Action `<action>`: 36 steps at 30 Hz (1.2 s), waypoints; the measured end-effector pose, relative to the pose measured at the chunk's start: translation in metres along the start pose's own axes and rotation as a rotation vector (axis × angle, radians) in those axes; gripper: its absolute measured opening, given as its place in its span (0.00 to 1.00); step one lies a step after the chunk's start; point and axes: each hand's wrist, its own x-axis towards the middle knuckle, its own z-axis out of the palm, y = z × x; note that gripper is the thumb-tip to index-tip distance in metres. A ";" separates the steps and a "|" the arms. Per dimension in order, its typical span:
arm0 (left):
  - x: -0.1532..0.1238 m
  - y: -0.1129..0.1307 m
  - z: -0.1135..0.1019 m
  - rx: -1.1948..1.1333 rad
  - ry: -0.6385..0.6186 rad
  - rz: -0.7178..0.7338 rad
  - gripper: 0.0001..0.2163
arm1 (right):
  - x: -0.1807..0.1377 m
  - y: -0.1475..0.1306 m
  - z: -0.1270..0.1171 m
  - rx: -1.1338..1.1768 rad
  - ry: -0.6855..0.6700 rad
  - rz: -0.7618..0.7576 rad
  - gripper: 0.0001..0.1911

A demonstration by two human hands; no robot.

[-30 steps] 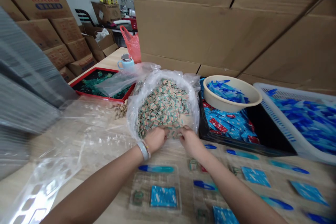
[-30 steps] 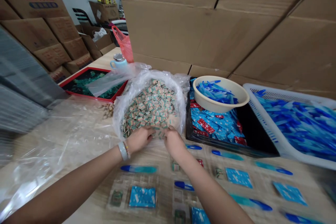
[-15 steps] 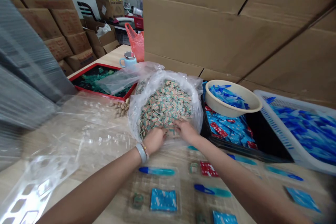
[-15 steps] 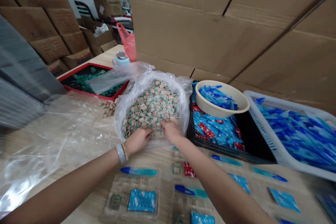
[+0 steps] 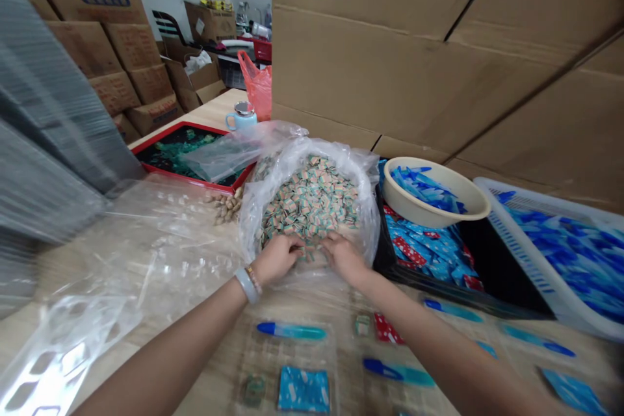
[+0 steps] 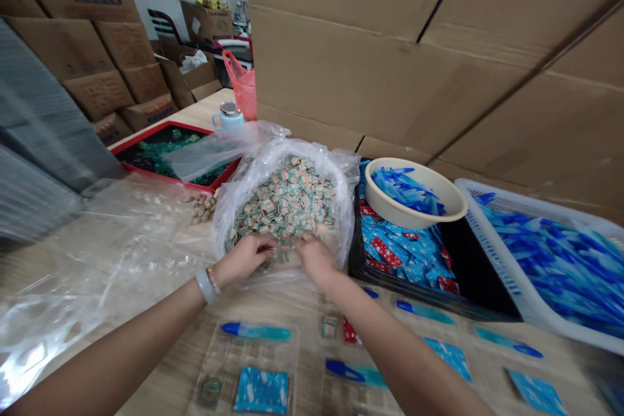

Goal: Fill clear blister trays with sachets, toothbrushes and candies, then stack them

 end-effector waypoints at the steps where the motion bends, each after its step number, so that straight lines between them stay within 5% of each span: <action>1: -0.001 0.000 -0.002 -0.002 0.010 0.002 0.12 | 0.003 0.000 0.000 0.053 0.022 -0.007 0.11; 6: -0.006 0.000 -0.003 -0.012 -0.011 0.002 0.12 | 0.023 0.003 0.004 0.586 0.003 0.212 0.03; 12: 0.003 -0.003 0.012 -0.280 0.006 -0.075 0.10 | 0.017 0.000 0.001 1.044 -0.045 0.346 0.13; 18: 0.007 -0.003 0.017 -0.305 0.071 -0.033 0.09 | 0.005 0.001 -0.005 0.917 0.132 0.393 0.12; 27: 0.009 0.005 0.004 -0.113 -0.110 0.192 0.09 | 0.009 -0.008 -0.037 0.366 -0.041 -0.080 0.10; 36: 0.005 0.003 -0.004 -0.032 -0.065 0.155 0.12 | 0.011 -0.010 -0.020 0.067 -0.030 -0.082 0.11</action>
